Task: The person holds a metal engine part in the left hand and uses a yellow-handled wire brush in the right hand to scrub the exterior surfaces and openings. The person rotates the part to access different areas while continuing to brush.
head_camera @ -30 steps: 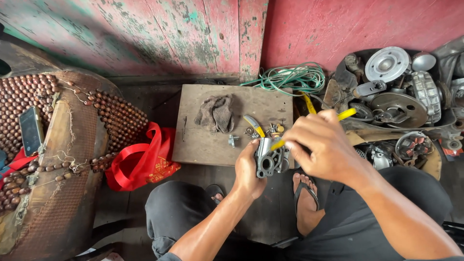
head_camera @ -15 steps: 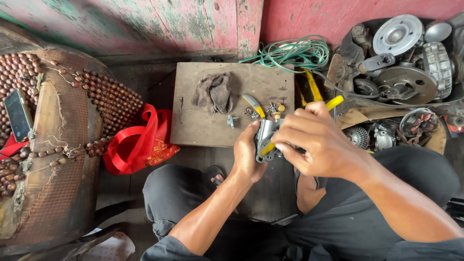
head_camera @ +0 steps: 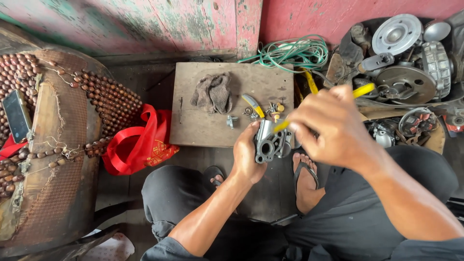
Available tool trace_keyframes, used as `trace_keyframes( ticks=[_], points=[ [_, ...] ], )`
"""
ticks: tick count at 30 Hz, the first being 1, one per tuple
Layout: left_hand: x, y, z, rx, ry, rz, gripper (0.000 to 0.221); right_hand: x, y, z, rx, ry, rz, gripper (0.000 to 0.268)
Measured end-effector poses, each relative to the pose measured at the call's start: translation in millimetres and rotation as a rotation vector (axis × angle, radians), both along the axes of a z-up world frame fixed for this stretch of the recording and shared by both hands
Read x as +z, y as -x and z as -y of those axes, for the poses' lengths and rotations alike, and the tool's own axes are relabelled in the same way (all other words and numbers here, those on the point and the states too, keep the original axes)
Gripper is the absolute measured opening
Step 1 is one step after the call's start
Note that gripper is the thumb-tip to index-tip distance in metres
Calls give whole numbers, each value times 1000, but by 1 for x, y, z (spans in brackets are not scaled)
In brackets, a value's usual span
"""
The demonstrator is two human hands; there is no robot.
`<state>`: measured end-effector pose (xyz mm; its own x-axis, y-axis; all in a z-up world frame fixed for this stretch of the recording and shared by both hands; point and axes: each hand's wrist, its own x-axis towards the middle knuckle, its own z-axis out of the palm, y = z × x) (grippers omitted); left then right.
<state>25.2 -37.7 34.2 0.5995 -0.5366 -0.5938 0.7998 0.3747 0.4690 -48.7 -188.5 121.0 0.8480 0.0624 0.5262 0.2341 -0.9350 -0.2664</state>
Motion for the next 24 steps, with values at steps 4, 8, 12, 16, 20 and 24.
trace_keyframes(
  ticks=[4,8,12,16,20,24],
  points=[
    [-19,-2,0,-1,-19,38,32,-12,2,-25,128,-125,-30,13],
    [-8,-2,-1,-4,-5,53,29,-6,0,-6,-3,7,-15,7],
    [-15,-3,0,1,-17,98,31,-9,2,-29,89,-69,9,13],
    [-19,-3,-3,-9,8,98,29,-8,-1,-11,46,32,45,11],
    [-21,-5,-1,-8,8,121,29,-7,-1,-15,3,25,40,11],
    [-8,-3,-1,24,16,109,26,-12,-4,-16,47,8,36,13]
  ],
)
